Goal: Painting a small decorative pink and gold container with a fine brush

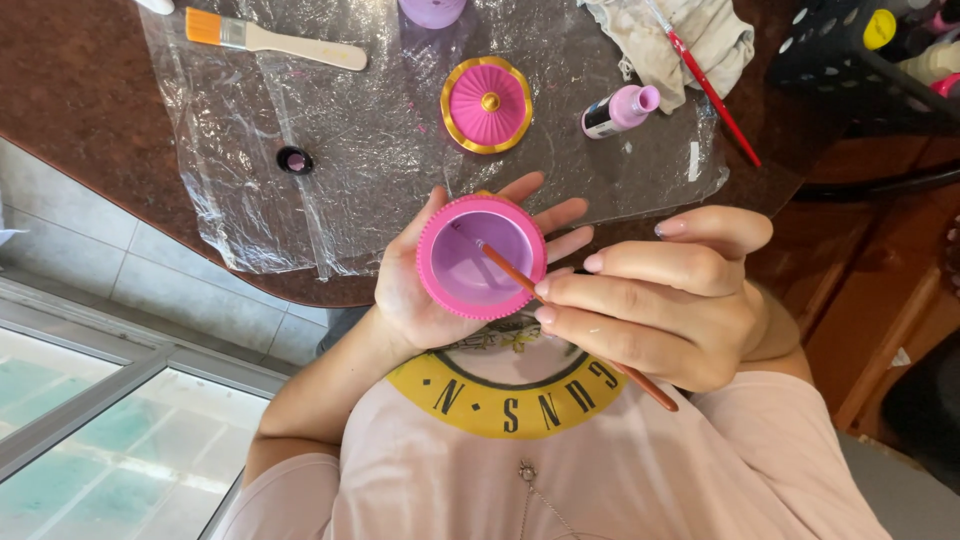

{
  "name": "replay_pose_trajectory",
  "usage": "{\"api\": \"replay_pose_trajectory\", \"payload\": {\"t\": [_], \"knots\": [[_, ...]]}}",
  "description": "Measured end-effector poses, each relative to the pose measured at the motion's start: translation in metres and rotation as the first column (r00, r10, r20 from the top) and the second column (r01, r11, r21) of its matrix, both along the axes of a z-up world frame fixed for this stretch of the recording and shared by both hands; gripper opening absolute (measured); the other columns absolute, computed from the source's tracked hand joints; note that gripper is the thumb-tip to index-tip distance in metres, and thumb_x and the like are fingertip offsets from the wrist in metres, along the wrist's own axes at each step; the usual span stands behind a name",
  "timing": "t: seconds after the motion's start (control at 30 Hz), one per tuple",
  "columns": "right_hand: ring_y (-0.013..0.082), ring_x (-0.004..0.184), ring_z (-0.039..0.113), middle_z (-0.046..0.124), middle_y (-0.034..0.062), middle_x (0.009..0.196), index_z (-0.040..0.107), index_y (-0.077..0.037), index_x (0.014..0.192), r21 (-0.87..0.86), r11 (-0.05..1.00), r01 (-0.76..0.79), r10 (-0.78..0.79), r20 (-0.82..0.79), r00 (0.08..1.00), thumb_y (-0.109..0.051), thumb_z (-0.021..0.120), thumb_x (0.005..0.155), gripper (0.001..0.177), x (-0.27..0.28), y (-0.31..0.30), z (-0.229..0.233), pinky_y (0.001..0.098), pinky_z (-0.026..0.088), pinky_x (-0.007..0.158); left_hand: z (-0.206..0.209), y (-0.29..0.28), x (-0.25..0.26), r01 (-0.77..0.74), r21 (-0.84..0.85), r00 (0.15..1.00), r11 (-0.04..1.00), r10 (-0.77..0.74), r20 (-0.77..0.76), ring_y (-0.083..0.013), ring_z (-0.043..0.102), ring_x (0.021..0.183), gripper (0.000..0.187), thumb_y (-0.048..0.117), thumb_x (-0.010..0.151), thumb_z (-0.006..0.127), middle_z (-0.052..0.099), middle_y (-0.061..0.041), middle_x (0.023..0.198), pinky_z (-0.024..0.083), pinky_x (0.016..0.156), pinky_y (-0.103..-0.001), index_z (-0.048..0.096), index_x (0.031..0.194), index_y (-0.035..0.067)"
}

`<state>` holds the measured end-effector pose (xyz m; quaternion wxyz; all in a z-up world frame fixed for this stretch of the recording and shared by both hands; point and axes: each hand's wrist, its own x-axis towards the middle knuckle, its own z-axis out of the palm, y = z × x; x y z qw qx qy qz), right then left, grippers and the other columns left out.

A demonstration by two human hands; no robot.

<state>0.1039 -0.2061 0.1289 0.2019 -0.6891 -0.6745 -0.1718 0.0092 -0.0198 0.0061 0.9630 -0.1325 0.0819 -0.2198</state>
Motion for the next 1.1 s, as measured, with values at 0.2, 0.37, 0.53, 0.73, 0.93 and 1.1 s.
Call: {"api": "replay_pose_trajectory", "payload": {"t": [0.2, 0.37, 0.53, 0.73, 0.93, 1.1], "knots": [[0.005, 0.096, 0.055, 0.078, -0.0134, 0.111, 0.077, -0.025, 0.107, -0.011, 0.998, 0.06, -0.059, 0.065, 0.996, -0.016, 0.052, 0.106, 0.027, -0.009, -0.013, 0.01, 0.0288, 0.027, 0.095, -0.009, 0.002, -0.002, 0.0, -0.026, 0.998, 1.0, 0.001, 0.064, -0.051, 0.015, 0.161, 0.074, 0.05, 0.101, 0.053, 0.016, -0.034, 0.172, 0.025, 0.127, -0.062, 0.034, 0.159, 0.008], [0.0035, 0.088, 0.055, 0.078, -0.0123, 0.1, 0.077, -0.024, 0.098, 0.132, 0.991, 0.03, -0.037, 0.056, 0.998, -0.015, 0.049, 0.104, 0.03, -0.009, -0.003, -0.001, 0.0292, 0.026, 0.092, -0.006, 0.002, -0.002, 0.009, -0.028, 0.999, 1.0, -0.008, 0.035, -0.0507, 0.014, 0.161, 0.076, 0.05, 0.099, 0.05, 0.016, -0.034, 0.171, 0.022, 0.127, -0.063, 0.032, 0.16, 0.008], [0.006, 0.092, 0.057, 0.079, -0.0099, 0.104, 0.081, -0.022, 0.102, 0.078, 0.997, 0.017, -0.019, 0.025, 1.0, -0.015, 0.053, 0.104, 0.029, -0.005, 0.005, -0.002, 0.0293, 0.026, 0.094, -0.007, 0.002, -0.003, 0.012, -0.051, 0.999, 0.999, -0.01, 0.038, -0.0493, 0.014, 0.161, 0.074, 0.05, 0.101, 0.05, 0.016, -0.032, 0.172, 0.022, 0.127, -0.061, 0.032, 0.16, 0.009], [0.0018, 0.083, 0.057, 0.078, -0.0143, 0.094, 0.075, -0.025, 0.091, 0.187, 0.981, 0.045, -0.057, 0.058, 0.997, -0.011, 0.051, 0.101, 0.03, -0.013, 0.0, 0.001, 0.0274, 0.026, 0.089, -0.009, 0.002, -0.004, 0.022, -0.059, 0.999, 0.998, -0.02, 0.028, -0.049, 0.013, 0.161, 0.074, 0.051, 0.102, 0.048, 0.017, -0.032, 0.171, 0.022, 0.127, -0.061, 0.032, 0.161, 0.01], [0.0051, 0.078, 0.054, 0.076, -0.0101, 0.084, 0.077, -0.024, 0.08, 0.411, 0.911, -0.031, -0.013, 0.104, 0.994, -0.008, 0.047, 0.101, 0.039, -0.007, 0.013, -0.01, 0.0283, 0.026, 0.092, -0.007, 0.002, -0.004, 0.021, -0.05, 0.999, 0.999, -0.02, 0.038, -0.0488, 0.014, 0.161, 0.076, 0.051, 0.1, 0.049, 0.015, -0.033, 0.172, 0.023, 0.126, -0.061, 0.031, 0.161, 0.009], [0.0036, 0.083, 0.056, 0.079, -0.011, 0.091, 0.078, -0.024, 0.089, 0.267, 0.964, -0.001, -0.017, 0.064, 0.998, -0.012, 0.049, 0.102, 0.034, -0.011, 0.013, -0.009, 0.0285, 0.026, 0.094, -0.008, 0.001, -0.005, 0.026, -0.078, 0.999, 0.997, -0.023, 0.041, -0.0471, 0.016, 0.161, 0.073, 0.052, 0.103, 0.047, 0.017, -0.031, 0.172, 0.025, 0.126, -0.06, 0.032, 0.161, 0.01]]}}
